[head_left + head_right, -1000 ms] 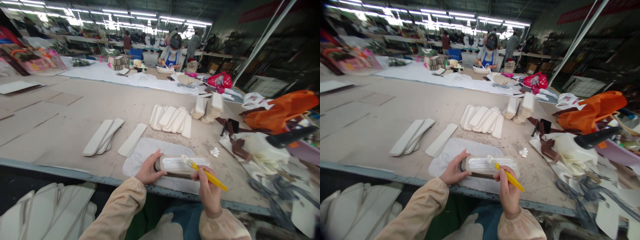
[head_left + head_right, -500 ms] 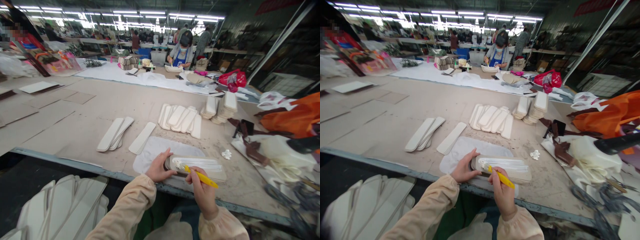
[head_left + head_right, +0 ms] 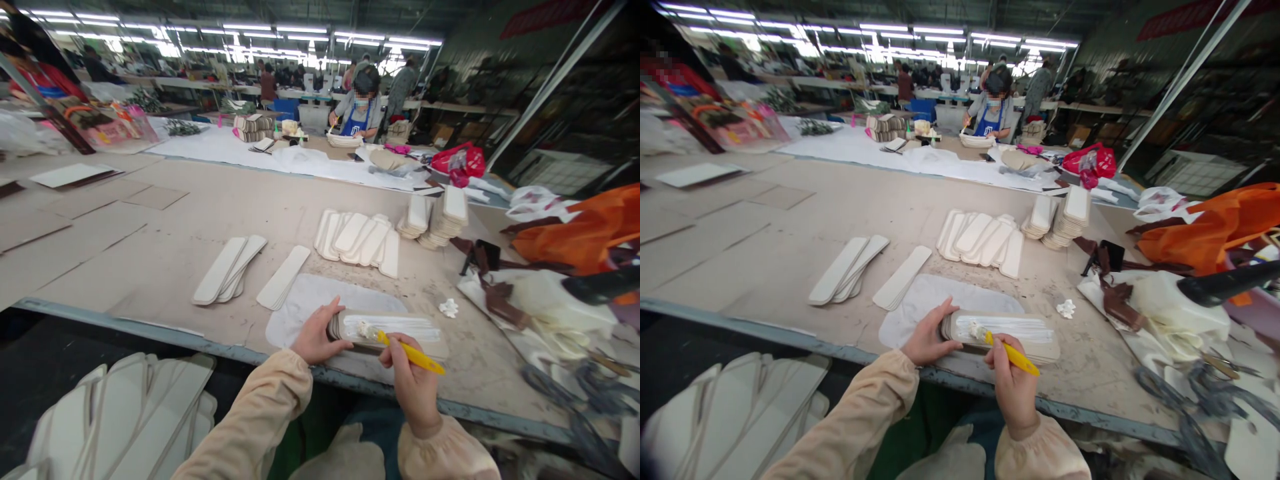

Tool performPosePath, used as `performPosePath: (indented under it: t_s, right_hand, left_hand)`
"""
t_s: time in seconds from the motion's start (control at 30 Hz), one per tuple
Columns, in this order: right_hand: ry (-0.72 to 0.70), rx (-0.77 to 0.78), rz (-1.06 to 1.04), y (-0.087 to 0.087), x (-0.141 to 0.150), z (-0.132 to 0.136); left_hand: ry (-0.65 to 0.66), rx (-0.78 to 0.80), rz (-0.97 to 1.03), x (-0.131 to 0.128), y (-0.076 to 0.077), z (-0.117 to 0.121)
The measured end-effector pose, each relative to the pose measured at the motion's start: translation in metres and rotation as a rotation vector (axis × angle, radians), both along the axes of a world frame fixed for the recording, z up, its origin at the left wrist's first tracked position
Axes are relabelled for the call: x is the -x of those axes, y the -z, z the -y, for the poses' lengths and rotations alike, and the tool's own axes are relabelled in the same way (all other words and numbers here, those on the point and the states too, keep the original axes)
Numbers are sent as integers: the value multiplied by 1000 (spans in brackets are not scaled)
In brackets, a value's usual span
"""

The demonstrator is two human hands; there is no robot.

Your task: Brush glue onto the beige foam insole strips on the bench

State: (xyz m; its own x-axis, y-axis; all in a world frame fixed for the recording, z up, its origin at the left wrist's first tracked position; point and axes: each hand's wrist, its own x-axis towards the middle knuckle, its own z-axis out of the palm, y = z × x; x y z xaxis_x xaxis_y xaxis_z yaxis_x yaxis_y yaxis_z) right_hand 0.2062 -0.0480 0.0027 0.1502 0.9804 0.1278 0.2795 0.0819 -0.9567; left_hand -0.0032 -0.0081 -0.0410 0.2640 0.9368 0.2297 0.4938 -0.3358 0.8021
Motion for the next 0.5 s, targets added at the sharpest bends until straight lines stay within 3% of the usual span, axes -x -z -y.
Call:
performPosePath:
  t_s: [0.17, 0.27, 0.5]
  right_hand:
    - [192, -71, -41, -5, -30, -3]
    - [236, -132, -112, -12, -40, 7]
    - [201, -210, -182, -12, -50, 29]
  left_hand:
    - [-6, -3, -36, -1, -5, -1]
    - [-10, -11, -48, 0, -3, 3]
    - [-5, -57, -65, 13, 32, -15]
